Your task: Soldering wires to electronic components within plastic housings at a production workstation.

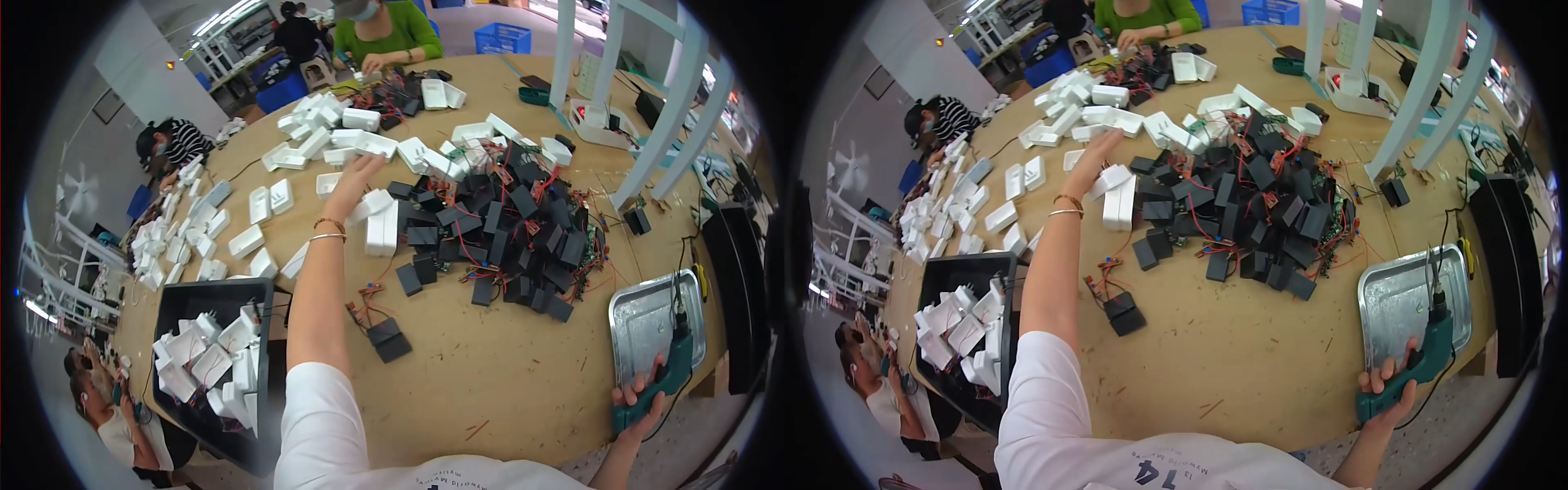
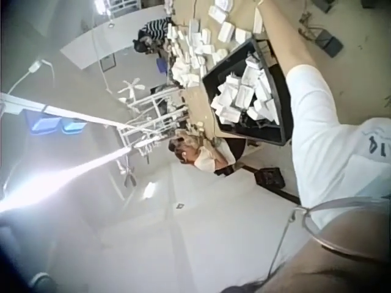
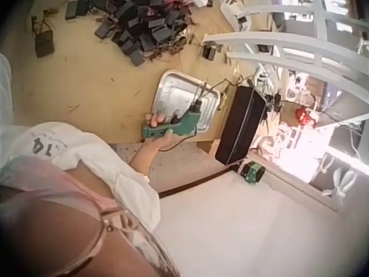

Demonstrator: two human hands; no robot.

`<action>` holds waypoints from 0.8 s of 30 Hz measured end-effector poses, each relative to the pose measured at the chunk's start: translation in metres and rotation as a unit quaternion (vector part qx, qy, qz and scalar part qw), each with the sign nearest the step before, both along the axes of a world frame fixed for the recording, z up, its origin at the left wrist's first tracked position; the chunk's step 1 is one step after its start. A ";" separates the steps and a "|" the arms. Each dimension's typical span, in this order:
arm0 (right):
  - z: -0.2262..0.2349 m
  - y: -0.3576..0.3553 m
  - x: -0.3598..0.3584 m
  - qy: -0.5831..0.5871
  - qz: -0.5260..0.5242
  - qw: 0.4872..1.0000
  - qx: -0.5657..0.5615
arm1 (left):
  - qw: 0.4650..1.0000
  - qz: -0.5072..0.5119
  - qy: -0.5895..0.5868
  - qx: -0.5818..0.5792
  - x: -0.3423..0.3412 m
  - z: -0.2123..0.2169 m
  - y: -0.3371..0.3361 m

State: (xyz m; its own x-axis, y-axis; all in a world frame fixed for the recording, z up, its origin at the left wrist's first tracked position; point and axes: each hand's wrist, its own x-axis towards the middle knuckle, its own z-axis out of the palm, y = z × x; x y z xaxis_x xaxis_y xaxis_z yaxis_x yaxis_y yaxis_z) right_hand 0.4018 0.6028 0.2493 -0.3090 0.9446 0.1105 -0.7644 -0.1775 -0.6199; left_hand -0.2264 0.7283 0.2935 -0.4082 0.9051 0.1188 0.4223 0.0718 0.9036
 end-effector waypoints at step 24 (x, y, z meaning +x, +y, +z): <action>0.002 0.008 -0.007 -0.028 -0.003 0.999 -0.037 | 0.995 -0.066 0.072 0.015 0.220 0.039 -0.144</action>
State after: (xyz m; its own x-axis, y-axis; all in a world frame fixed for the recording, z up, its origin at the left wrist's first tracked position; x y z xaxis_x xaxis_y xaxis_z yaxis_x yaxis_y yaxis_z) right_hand 0.3947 0.6113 0.2515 -0.3077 0.9512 0.0241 -0.7305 -0.2200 -0.6465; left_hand -0.0065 0.5848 0.3323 -0.2633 0.9446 0.1960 0.5518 -0.0192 0.8337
